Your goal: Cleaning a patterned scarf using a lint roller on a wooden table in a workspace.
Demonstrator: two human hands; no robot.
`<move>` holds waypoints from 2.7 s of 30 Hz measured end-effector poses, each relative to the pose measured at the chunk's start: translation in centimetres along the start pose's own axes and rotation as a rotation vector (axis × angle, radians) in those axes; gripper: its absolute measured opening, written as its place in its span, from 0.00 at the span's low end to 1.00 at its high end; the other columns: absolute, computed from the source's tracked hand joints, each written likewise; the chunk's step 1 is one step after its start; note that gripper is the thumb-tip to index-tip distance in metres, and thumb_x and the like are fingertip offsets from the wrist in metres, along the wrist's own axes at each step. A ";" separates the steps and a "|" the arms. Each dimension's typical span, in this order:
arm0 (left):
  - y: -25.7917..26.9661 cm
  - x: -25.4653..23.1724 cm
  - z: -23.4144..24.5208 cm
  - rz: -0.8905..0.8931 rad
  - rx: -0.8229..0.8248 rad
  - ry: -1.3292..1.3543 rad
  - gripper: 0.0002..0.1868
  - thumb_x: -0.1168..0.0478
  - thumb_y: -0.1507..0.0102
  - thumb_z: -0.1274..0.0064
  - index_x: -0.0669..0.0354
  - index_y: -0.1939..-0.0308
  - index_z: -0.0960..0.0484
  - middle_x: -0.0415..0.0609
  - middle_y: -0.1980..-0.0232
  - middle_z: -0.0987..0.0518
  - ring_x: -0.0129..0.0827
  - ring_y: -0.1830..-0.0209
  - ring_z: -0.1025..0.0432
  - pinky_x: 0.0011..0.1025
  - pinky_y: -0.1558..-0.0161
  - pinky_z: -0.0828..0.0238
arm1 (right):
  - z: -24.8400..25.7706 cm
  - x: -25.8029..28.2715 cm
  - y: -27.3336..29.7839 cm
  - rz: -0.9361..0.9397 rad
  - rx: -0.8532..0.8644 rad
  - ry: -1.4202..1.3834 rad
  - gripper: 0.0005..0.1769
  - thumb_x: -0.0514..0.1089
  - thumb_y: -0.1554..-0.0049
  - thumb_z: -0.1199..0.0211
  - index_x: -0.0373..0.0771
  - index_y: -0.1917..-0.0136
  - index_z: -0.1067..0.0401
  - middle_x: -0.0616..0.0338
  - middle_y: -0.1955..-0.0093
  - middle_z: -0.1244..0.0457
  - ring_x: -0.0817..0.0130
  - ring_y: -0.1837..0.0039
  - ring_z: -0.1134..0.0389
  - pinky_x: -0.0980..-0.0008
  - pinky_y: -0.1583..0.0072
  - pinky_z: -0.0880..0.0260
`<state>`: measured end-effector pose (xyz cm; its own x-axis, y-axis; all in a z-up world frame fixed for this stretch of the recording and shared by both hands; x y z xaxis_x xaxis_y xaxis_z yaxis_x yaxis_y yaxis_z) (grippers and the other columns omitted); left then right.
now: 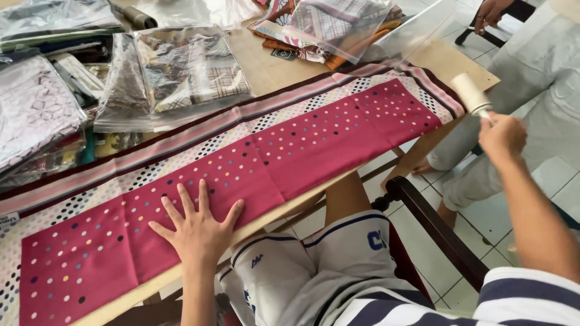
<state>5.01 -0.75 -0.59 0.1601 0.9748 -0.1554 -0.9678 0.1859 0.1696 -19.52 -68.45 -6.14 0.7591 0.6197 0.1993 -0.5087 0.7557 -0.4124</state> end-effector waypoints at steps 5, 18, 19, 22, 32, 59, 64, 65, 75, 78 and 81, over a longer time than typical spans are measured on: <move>0.0 0.0 0.0 0.009 -0.001 -0.007 0.56 0.13 0.47 0.79 0.28 0.19 0.61 0.45 0.15 0.65 0.54 0.16 0.73 0.72 0.28 0.79 | 6.5 9.4 5.3 0.093 -0.016 -0.138 0.18 0.41 0.32 0.38 0.29 0.34 0.21 0.34 0.55 0.29 0.42 0.57 0.28 0.48 0.56 0.29; 1.5 0.1 0.2 -0.026 -0.045 -0.017 0.53 0.16 0.43 0.76 0.33 0.19 0.55 0.50 0.15 0.59 0.58 0.17 0.70 0.77 0.32 0.78 | 12.1 25.6 15.7 0.293 0.170 -0.188 0.11 0.47 0.32 0.47 0.41 0.40 0.32 0.53 0.60 0.40 0.61 0.62 0.39 0.65 0.62 0.36; 1.4 0.3 0.2 -0.026 0.009 0.009 0.55 0.15 0.46 0.80 0.31 0.19 0.63 0.48 0.15 0.67 0.57 0.17 0.78 0.78 0.32 0.81 | 14.5 26.0 15.1 -0.274 0.491 -0.483 0.17 0.48 0.25 0.56 0.32 0.48 0.39 0.48 0.61 0.40 0.60 0.68 0.43 0.63 0.71 0.43; 1.6 0.5 0.2 -0.032 -0.013 0.041 0.55 0.16 0.45 0.77 0.31 0.19 0.60 0.49 0.15 0.65 0.56 0.17 0.78 0.79 0.33 0.81 | 11.0 20.0 9.4 -0.117 0.290 -0.386 0.34 0.25 0.35 0.45 0.22 0.20 0.55 0.23 0.37 0.44 0.42 0.47 0.33 0.55 0.49 0.23; 2.2 0.2 0.6 -0.027 0.017 0.013 0.56 0.14 0.47 0.79 0.30 0.19 0.63 0.47 0.15 0.68 0.57 0.17 0.77 0.79 0.32 0.80 | 12.6 25.5 16.9 0.070 0.349 -0.422 0.11 0.29 0.40 0.37 0.24 0.44 0.28 0.41 0.58 0.33 0.57 0.66 0.33 0.61 0.68 0.30; 4.4 0.6 0.6 0.054 0.031 0.307 0.28 0.28 0.38 0.57 0.46 0.61 0.20 0.44 0.68 0.14 0.48 0.59 0.18 0.45 0.53 0.25 | 12.7 44.7 28.0 0.918 0.676 -1.204 0.12 0.44 0.43 0.36 0.37 0.48 0.20 0.47 0.53 0.28 0.48 0.49 0.24 0.59 0.53 0.23; 5.9 -1.0 1.3 0.026 0.055 0.240 0.21 0.45 0.27 0.69 0.55 0.49 0.27 0.57 0.62 0.17 0.47 0.62 0.18 0.42 0.58 0.21 | 8.3 42.8 18.8 0.985 0.289 -0.759 0.21 0.46 0.41 0.36 0.35 0.37 0.23 0.39 0.44 0.31 0.40 0.37 0.31 0.47 0.38 0.30; 5.8 -0.9 0.5 0.025 0.051 0.246 0.21 0.45 0.27 0.69 0.55 0.49 0.27 0.57 0.62 0.17 0.47 0.62 0.18 0.42 0.58 0.21 | 8.0 43.0 16.8 0.990 0.286 -0.755 0.21 0.46 0.41 0.36 0.35 0.37 0.23 0.39 0.44 0.31 0.40 0.37 0.31 0.47 0.38 0.30; 2.9 15.6 -1.9 0.127 -0.666 -0.379 0.13 0.55 0.27 0.57 0.54 0.63 0.23 0.46 0.71 0.25 0.33 0.78 0.31 0.32 0.73 0.34 | -6.0 41.0 1.8 0.824 0.477 -0.289 0.40 0.69 0.36 0.59 0.45 0.20 0.44 0.47 0.17 0.53 0.46 0.17 0.57 0.38 0.22 0.66; 2.8 25.5 -1.2 0.435 -0.711 -0.609 0.14 0.51 0.23 0.49 0.52 0.61 0.21 0.44 0.67 0.21 0.30 0.72 0.27 0.29 0.71 0.31 | -7.0 40.6 1.5 0.860 0.407 -0.328 0.38 0.67 0.35 0.55 0.42 0.23 0.38 0.43 0.19 0.48 0.43 0.19 0.53 0.39 0.24 0.60; 3.6 32.6 -0.4 0.592 -0.837 -0.499 0.15 0.52 0.25 0.32 0.58 0.56 0.18 0.54 0.60 0.16 0.45 0.65 0.22 0.40 0.67 0.29 | -8.2 40.0 1.5 0.947 0.250 -0.389 0.33 0.64 0.34 0.49 0.41 0.26 0.31 0.40 0.23 0.42 0.41 0.23 0.46 0.41 0.27 0.52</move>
<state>6.67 31.61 -5.46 -0.4864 0.8572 0.1691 -0.7127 -0.2773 -0.6444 13.44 -44.24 -6.04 -0.1522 0.9715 0.1818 -0.9287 -0.0776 -0.3627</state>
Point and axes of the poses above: each hand's wrist, its own y-axis away from the middle knuckle, its own z-axis out of the back of the hand, x = y × z, the point moved 4 cm from there along -y, towards the middle knuckle
